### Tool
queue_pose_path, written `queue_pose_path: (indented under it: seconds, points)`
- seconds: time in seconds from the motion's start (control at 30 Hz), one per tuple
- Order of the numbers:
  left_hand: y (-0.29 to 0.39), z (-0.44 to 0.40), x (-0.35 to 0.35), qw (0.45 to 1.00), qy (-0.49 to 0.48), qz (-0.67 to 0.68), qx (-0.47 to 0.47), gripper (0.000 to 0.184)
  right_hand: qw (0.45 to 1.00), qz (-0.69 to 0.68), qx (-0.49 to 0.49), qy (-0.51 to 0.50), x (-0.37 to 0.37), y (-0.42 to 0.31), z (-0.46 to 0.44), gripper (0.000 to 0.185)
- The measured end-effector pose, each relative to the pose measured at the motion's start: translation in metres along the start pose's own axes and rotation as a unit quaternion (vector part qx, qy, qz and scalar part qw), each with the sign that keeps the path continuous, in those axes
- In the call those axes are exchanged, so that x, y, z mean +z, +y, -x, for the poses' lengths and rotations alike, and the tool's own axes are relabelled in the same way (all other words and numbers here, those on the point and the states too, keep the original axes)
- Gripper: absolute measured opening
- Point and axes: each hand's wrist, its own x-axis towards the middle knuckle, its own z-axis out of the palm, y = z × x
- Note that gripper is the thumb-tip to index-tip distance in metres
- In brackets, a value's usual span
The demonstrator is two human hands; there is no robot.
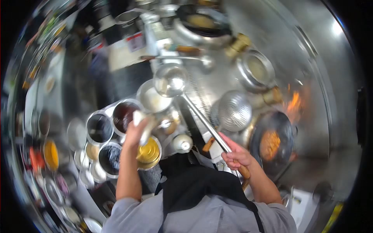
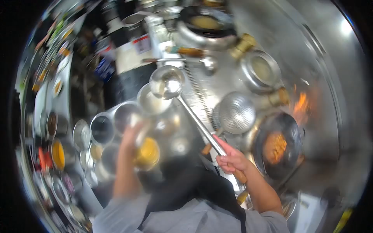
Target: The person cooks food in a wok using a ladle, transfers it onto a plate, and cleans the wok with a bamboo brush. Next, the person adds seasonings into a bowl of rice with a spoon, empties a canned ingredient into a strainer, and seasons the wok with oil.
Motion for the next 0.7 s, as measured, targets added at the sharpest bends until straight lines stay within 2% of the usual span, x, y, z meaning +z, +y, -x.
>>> queue_pose_path:
  seconds: [0.1,0.13,0.17,0.23,0.27,0.3,0.33,0.37,0.4,0.43,0.47,0.5,0.53,0.57,0.6,0.63,0.67,0.7]
  points:
    - [0.004,0.003,-0.009,0.996,-0.077,-0.005,0.043,0.032,0.993,0.003,-0.089,0.073,-0.005,0.026,0.083,0.090]
    - [-0.004,-0.006,-0.013,0.998,-0.045,-0.019,0.028,0.035,0.985,0.019,-0.122,0.118,0.001,0.036,0.114,0.090]
    - [0.009,-0.008,-0.006,0.989,-0.138,-0.005,0.052,0.045,0.972,0.028,-0.128,0.196,0.008,0.048,0.145,0.088]
    - [0.046,0.004,0.041,0.970,-0.211,0.029,0.114,0.054,0.935,0.022,-0.168,0.313,0.020,0.073,0.194,0.084]
    - [0.042,-0.004,0.058,0.966,-0.223,0.034,0.122,0.058,0.906,0.016,-0.170,0.388,0.029,0.079,0.215,0.083]
    - [0.041,-0.012,0.072,0.965,-0.223,0.041,0.131,0.062,0.893,0.047,-0.184,0.407,0.034,0.083,0.236,0.084]
    - [0.048,-0.010,0.096,0.967,-0.225,0.006,0.121,0.062,0.863,0.102,-0.144,0.474,0.031,0.088,0.252,0.084]
    - [0.038,-0.045,0.111,0.974,-0.192,-0.106,0.063,0.059,0.827,0.158,-0.096,0.532,0.029,0.094,0.264,0.084]
    - [0.012,-0.074,0.123,0.954,-0.247,-0.118,0.126,0.053,0.824,0.147,-0.101,0.538,0.024,0.108,0.265,0.084]
    - [0.023,-0.041,0.168,0.950,-0.287,-0.060,0.109,0.048,0.727,0.310,-0.067,0.609,0.003,0.124,0.265,0.084]
    - [0.031,-0.011,0.208,0.945,-0.320,-0.036,0.063,0.045,0.599,0.461,-0.028,0.654,-0.022,0.141,0.263,0.085]
    - [0.034,0.017,0.247,0.936,-0.350,-0.031,-0.001,0.043,0.600,0.455,-0.032,0.657,-0.054,0.157,0.259,0.085]
    - [0.032,0.044,0.281,0.925,-0.374,-0.030,-0.055,0.042,0.576,0.462,-0.001,0.674,-0.090,0.173,0.256,0.086]
    - [0.022,0.066,0.309,0.909,-0.402,-0.051,-0.095,0.041,0.550,0.471,0.033,0.689,-0.108,0.183,0.258,0.088]
    - [0.002,0.075,0.330,0.876,-0.457,-0.085,-0.130,0.041,0.550,0.470,0.032,0.689,-0.112,0.185,0.258,0.088]
    - [-0.009,0.100,0.349,0.868,-0.450,-0.149,-0.149,0.044,0.548,0.439,0.134,0.699,-0.116,0.181,0.255,0.093]
    - [-0.050,0.096,0.367,0.844,-0.487,-0.143,-0.173,0.045,0.540,0.404,0.231,0.701,-0.120,0.177,0.254,0.098]
    - [-0.062,0.115,0.378,0.822,-0.519,-0.112,-0.204,0.044,0.541,0.404,0.224,0.703,-0.117,0.182,0.258,0.098]
